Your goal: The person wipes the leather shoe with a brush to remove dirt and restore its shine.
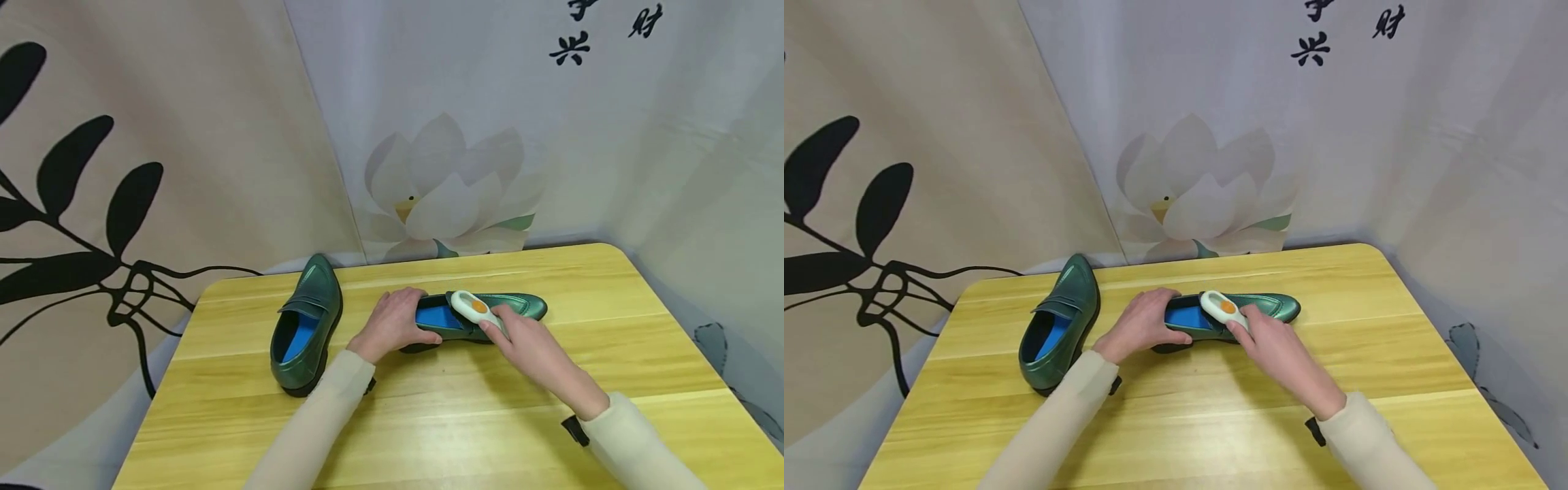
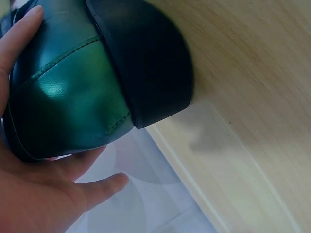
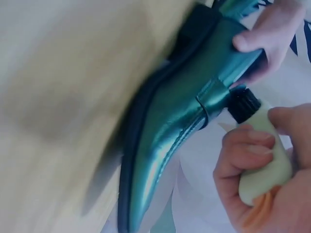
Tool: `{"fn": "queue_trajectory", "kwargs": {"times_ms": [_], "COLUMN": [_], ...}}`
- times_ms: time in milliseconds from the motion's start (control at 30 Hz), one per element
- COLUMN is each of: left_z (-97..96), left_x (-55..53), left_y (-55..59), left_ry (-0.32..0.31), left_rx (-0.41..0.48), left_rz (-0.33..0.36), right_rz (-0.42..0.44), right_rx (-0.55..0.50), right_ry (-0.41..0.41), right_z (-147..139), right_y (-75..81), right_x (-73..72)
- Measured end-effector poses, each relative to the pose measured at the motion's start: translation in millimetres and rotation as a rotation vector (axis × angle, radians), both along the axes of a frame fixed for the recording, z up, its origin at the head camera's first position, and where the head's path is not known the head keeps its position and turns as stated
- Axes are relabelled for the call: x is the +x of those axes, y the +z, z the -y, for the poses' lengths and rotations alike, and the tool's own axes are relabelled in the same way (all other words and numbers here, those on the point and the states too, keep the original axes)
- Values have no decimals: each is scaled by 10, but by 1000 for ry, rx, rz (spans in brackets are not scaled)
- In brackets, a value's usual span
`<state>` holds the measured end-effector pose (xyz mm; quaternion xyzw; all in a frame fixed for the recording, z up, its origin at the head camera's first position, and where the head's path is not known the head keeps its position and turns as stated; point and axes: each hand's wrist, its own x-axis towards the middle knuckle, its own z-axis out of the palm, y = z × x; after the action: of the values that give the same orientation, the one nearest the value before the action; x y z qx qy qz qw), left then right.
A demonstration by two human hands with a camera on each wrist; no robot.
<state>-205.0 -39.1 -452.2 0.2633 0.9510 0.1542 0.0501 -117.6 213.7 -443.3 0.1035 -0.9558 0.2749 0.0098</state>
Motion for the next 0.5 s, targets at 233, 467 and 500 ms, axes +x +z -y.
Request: {"fn": "queue_trajectory", "kwargs": {"times_ms": [233, 467, 500], "left_z": [30, 7, 4], "left_x": [-19, -8, -6], "left_y": [15, 16, 16], "left_ry": [5, -4, -5], "left_rx": [-2, -2, -3], "left_rz": [-1, 8, 8], "right_rz": [-69, -83, -78], "right_rx": [7, 1, 4], "right_ry": [19, -28, -27], "right_z": [-103, -77, -57], "right_y": [-77, -53, -41], "right_x": [269, 144, 90]}}
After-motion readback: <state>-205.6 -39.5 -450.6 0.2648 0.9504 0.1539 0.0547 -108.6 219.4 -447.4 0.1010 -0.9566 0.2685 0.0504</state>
